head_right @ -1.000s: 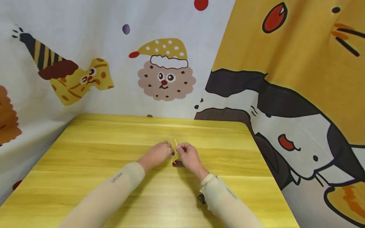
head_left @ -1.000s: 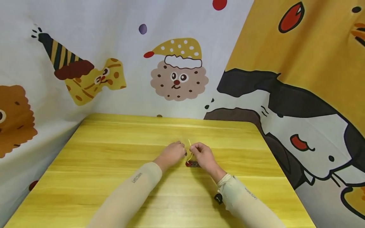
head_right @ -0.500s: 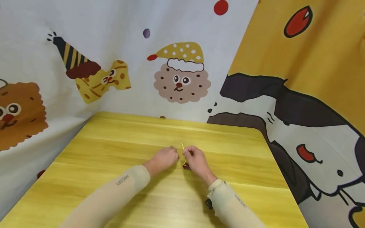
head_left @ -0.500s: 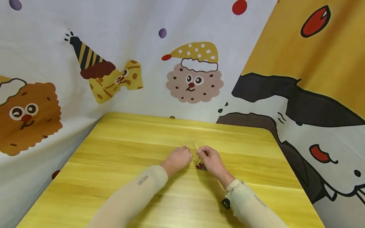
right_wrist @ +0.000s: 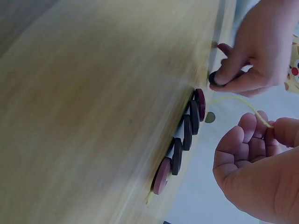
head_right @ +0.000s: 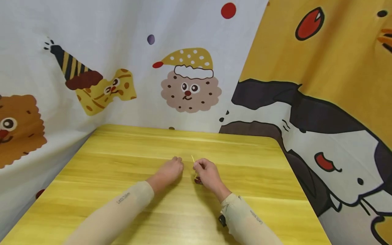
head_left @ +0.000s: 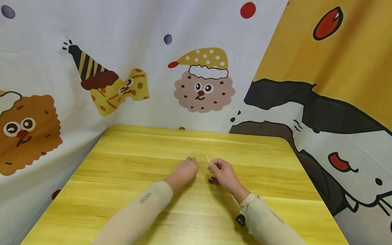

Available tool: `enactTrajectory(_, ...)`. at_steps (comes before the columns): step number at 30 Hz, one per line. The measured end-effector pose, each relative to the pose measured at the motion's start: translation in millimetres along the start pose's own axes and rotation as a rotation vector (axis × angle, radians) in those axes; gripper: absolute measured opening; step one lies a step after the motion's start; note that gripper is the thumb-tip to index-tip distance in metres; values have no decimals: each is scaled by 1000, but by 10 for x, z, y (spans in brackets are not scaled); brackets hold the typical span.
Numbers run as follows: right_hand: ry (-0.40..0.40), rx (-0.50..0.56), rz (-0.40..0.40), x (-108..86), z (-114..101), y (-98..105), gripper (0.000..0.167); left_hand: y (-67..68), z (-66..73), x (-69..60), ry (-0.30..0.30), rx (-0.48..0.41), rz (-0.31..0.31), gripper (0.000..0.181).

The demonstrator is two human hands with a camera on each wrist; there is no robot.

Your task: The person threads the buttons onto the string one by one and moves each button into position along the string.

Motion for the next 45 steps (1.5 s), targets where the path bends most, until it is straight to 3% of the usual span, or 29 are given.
enactTrajectory(2, 1, -4, -4, 0, -13, -2, 23, 110, -196, -65, 121, -196, 86, 10)
enactTrajectory(5, 2, 2, -16, 13, -55, -16, 22, 219, -524, -218, 346, -647, 217, 14)
enactTrajectory(7, 3, 17, -22, 26, -93, -33, 21, 223, -696, -347, 496, -932, 282, 19)
enactTrajectory(9, 2, 40, -28, 42, -138, -53, 21, 214, -796, -460, 599, -1160, 349, 22)
enactTrajectory(11, -9, 70, -40, 54, -176, -81, 22, 213, -840, -540, 659, -1319, 412, 22)
enactTrajectory(14, -34, 100, -74, 60, -230, -139, 23, 213, -834, -613, 697, -1454, 481, 19)
enactTrajectory(17, -48, 108, -102, 50, -281, -197, 23, 214, -783, -653, 715, -1520, 519, 18)
enactTrajectory(21, -58, 123, -118, 33, -289, -251, 23, 239, -700, -660, 711, -1536, 530, 18)
enactTrajectory(32, -59, 167, -149, -4, -248, -301, 24, 270, -597, -633, 671, -1472, 544, 13)
enactTrajectory(45, -78, 174, -126, -21, -182, -282, 22, 339, -524, -621, 627, -1402, 553, 12)
Point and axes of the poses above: each hand's wrist, its own x-axis towards the middle knuckle, its own y-axis out of the back of the hand, z = x × y, the point moved 9 cm from there along x, towards the middle knuckle, and after that the axes turned 1 degree about -y, right-handed, at the moved point
